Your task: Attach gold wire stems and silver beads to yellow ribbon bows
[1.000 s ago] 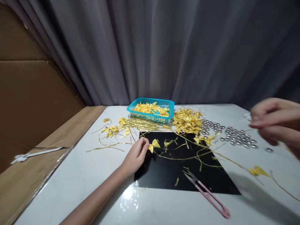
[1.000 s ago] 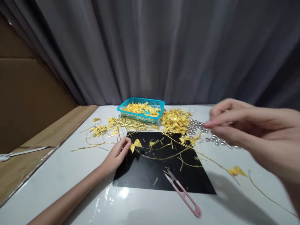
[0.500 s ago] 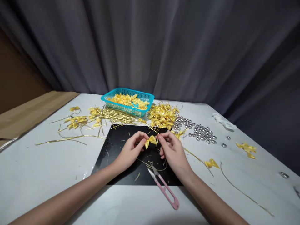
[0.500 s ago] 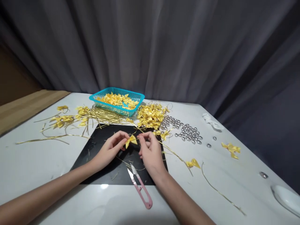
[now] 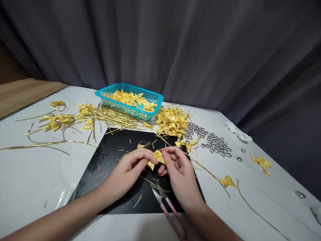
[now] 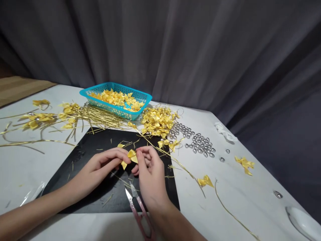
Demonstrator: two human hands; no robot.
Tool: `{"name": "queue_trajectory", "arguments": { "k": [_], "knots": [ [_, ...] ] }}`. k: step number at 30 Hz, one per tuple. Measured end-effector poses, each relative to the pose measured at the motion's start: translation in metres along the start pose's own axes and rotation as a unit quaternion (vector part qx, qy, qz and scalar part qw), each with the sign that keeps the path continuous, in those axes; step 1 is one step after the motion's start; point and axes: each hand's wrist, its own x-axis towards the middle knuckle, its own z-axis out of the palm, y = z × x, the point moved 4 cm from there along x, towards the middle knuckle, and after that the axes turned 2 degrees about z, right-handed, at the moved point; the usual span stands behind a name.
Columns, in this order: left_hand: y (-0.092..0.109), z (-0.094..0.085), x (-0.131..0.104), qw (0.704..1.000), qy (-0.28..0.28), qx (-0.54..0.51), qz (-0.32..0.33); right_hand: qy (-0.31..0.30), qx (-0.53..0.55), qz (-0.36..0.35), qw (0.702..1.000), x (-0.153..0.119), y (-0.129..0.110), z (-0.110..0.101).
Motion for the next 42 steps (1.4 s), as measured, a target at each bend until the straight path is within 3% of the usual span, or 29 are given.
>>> {"name": "queue_trajectory", "arguments": {
  "k": [5, 12, 15, 19, 21, 26, 33, 36, 42],
  "knots": [
    [0.0, -0.004, 0.002, 0.999, 0.031, -0.032, 0.004, 0.039, -0.031, -0.068, 0.996, -0.001, -0.009, -0.008],
    [-0.007, -0.004, 0.002, 0.994, 0.025, -0.1, -0.036, 0.087, -0.105, -0.181, 0.974, -0.006, -0.024, -0.012],
    [-0.01, -0.004, 0.002, 0.992, 0.015, -0.101, -0.069, 0.1, -0.169, -0.261, 0.945, -0.009, -0.035, -0.018],
    [-0.013, -0.004, 0.0, 0.988, -0.005, -0.09, -0.128, 0.116, -0.283, -0.354, 0.884, -0.017, -0.053, -0.029],
    [-0.014, -0.004, 0.0, 0.985, -0.014, -0.096, -0.14, 0.1, -0.334, -0.356, 0.867, -0.019, -0.056, -0.032],
    [-0.016, -0.001, 0.0, 0.977, -0.03, -0.157, -0.142, 0.05, -0.382, -0.311, 0.869, -0.021, -0.05, -0.034],
    [-0.015, 0.0, 0.0, 0.972, -0.035, -0.18, -0.148, -0.038, -0.436, -0.383, 0.813, -0.025, -0.042, -0.017],
    [-0.017, 0.0, 0.0, 0.974, -0.045, -0.167, -0.145, -0.048, -0.47, -0.367, 0.801, -0.023, -0.038, -0.014],
    [-0.015, -0.003, -0.002, 0.975, -0.038, -0.173, -0.135, -0.025, -0.466, -0.355, 0.81, -0.024, -0.037, -0.014]
  ]
}}
